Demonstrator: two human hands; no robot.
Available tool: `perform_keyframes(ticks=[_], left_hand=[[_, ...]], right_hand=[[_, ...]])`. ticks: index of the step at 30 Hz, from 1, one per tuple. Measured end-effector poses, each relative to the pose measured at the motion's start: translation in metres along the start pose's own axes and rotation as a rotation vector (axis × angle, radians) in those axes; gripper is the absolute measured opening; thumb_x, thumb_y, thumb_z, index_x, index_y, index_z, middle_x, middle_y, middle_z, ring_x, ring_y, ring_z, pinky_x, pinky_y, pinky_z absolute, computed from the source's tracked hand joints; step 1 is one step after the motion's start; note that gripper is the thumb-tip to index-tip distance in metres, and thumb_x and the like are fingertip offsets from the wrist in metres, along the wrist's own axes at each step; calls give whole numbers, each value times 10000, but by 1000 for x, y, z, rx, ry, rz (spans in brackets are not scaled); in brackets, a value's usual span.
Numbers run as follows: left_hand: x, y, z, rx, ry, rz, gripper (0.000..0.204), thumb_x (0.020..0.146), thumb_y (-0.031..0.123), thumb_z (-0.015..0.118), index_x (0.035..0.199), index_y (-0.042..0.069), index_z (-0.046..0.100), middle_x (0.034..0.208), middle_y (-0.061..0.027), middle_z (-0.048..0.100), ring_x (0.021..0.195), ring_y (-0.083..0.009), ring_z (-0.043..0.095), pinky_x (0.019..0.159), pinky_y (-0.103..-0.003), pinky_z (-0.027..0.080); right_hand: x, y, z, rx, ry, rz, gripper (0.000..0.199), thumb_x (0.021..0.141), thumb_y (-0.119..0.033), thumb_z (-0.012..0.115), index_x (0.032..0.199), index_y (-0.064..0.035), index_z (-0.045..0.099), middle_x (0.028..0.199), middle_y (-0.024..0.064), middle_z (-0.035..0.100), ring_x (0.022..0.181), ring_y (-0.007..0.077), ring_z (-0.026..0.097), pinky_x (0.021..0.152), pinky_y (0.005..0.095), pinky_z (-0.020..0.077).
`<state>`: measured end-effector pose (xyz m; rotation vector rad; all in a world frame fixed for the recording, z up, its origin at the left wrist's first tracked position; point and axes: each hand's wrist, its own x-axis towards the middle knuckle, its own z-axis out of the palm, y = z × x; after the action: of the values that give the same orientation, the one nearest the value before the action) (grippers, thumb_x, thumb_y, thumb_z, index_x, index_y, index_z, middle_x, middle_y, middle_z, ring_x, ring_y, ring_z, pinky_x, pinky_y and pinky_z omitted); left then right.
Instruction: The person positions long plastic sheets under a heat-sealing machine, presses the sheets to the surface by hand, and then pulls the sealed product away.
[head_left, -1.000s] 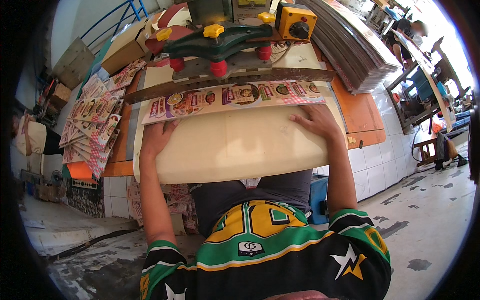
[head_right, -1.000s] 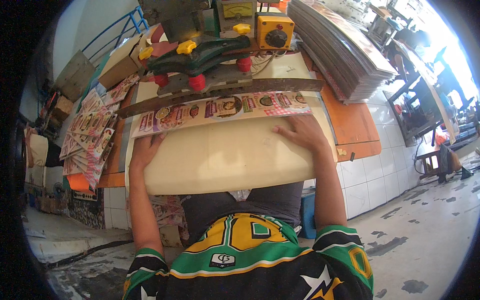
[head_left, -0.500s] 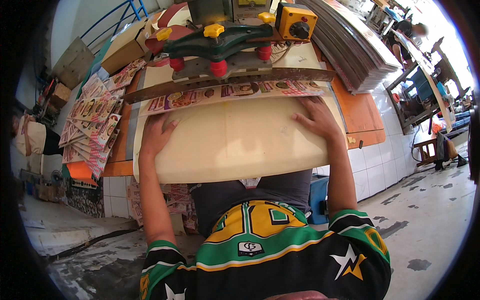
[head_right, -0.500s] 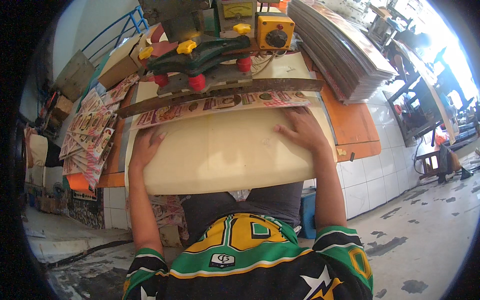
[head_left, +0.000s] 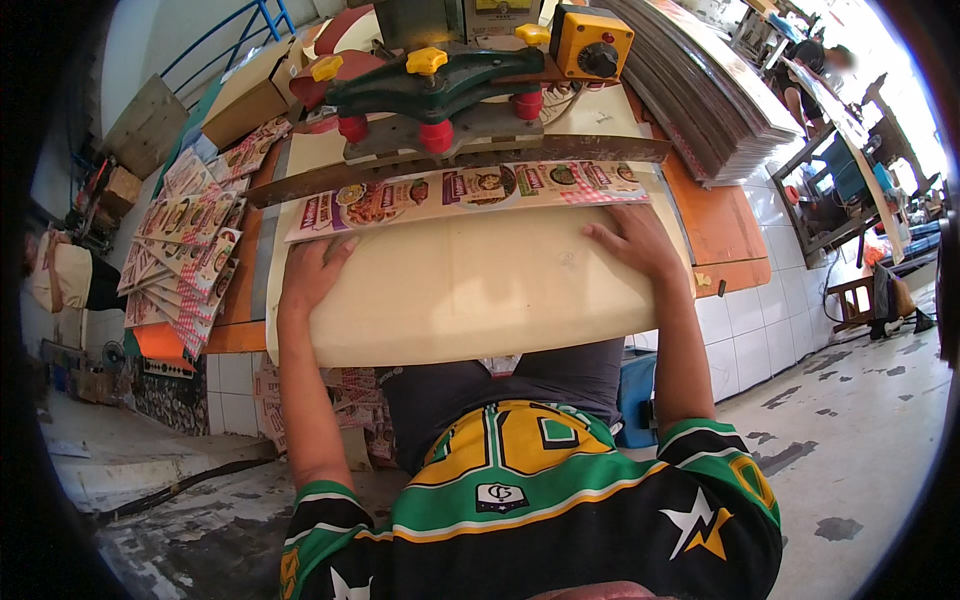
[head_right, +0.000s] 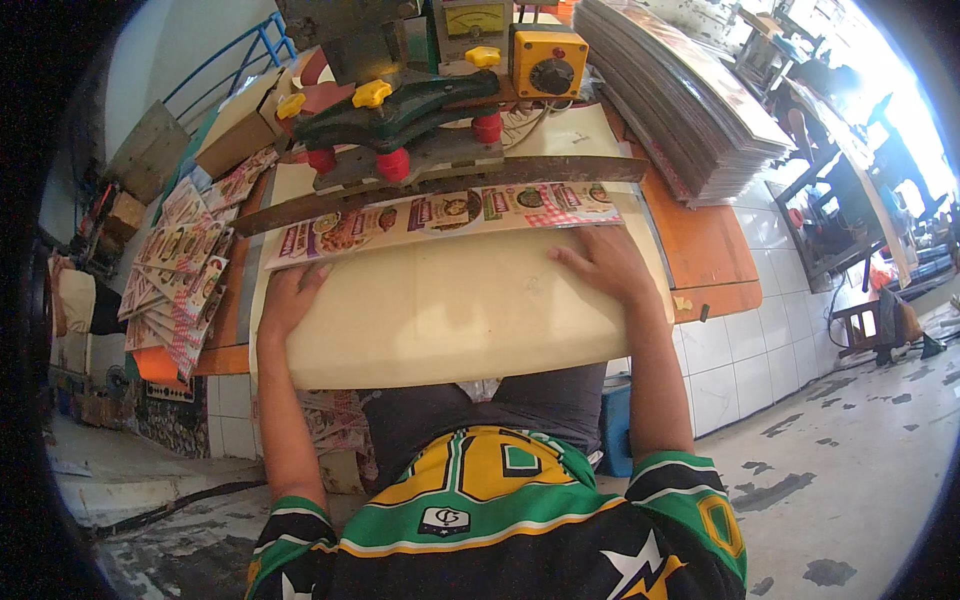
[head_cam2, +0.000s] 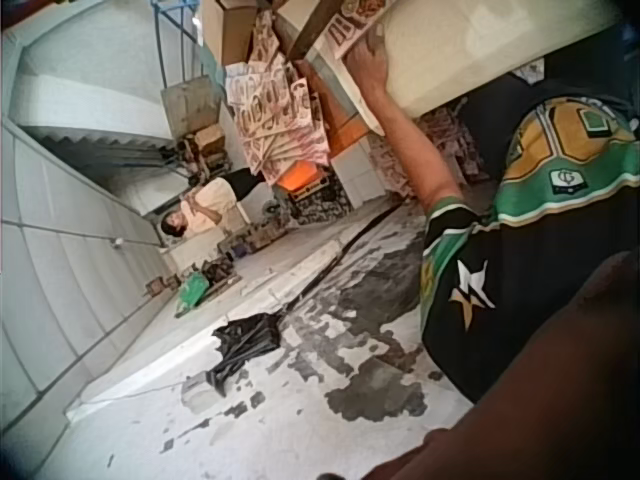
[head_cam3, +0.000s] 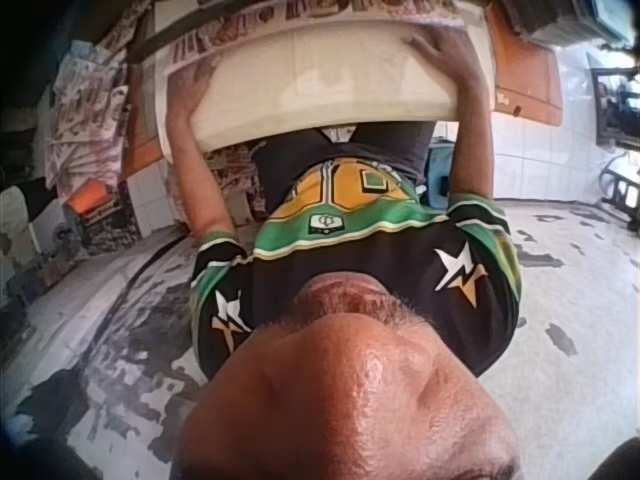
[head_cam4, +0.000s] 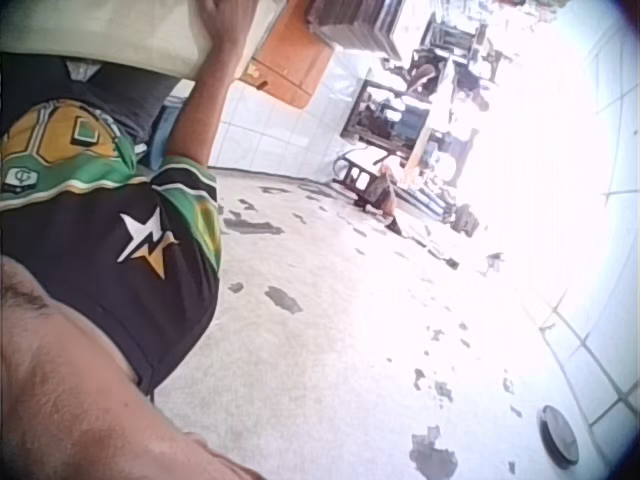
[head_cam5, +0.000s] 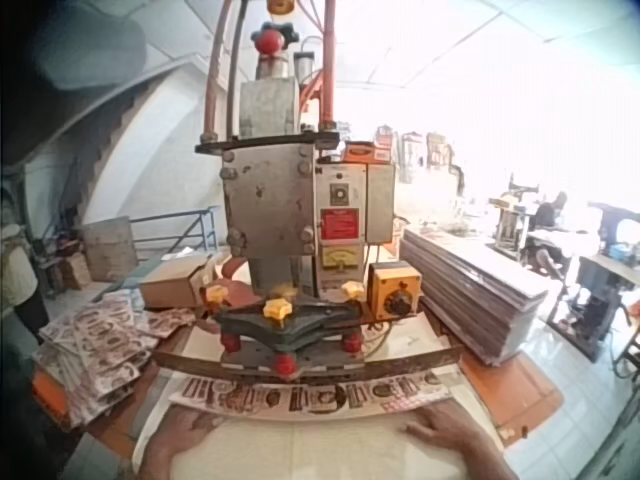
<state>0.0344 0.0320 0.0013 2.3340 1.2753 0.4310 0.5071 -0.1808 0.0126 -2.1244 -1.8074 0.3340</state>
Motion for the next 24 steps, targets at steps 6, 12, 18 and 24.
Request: perform_keyframes(ticks=[6,12,18,24], left_hand=[[6,-12,10,-128,347,187,502,990,348,691,1357,14,615,1263,-206,705,1200,-388,651,1030,-422,481],[-1,-10,-1,-152,462,-113,582,924,352,789,1330,-23,603,1187,-201,732,1158,-360,684,994,-420,503],[-1,-20,1,-187,681,-91,622,871,273,847,1355,11,558,1256,-227,695,1205,-342,663,1030,-409,486],[-4,-8,-4,-208,596,-14,608,851,185,849,1369,39,565,1261,-200,694,1201,-291,660,1050,-391,480]], right_hand=[[2,-1,6,-51,390,-72,670,965,-559,624,1302,18,664,1425,290,571,1358,399,509,1140,499,381],[3,17,12,-2,602,129,639,928,-444,725,1305,62,623,1351,277,623,1282,407,571,1101,486,421],[4,18,10,212,681,197,456,889,-195,765,1286,-11,639,1240,221,682,1171,386,636,1036,462,474],[2,19,8,230,672,84,431,863,7,706,1275,-119,692,1220,156,703,1133,338,658,1013,428,497]])
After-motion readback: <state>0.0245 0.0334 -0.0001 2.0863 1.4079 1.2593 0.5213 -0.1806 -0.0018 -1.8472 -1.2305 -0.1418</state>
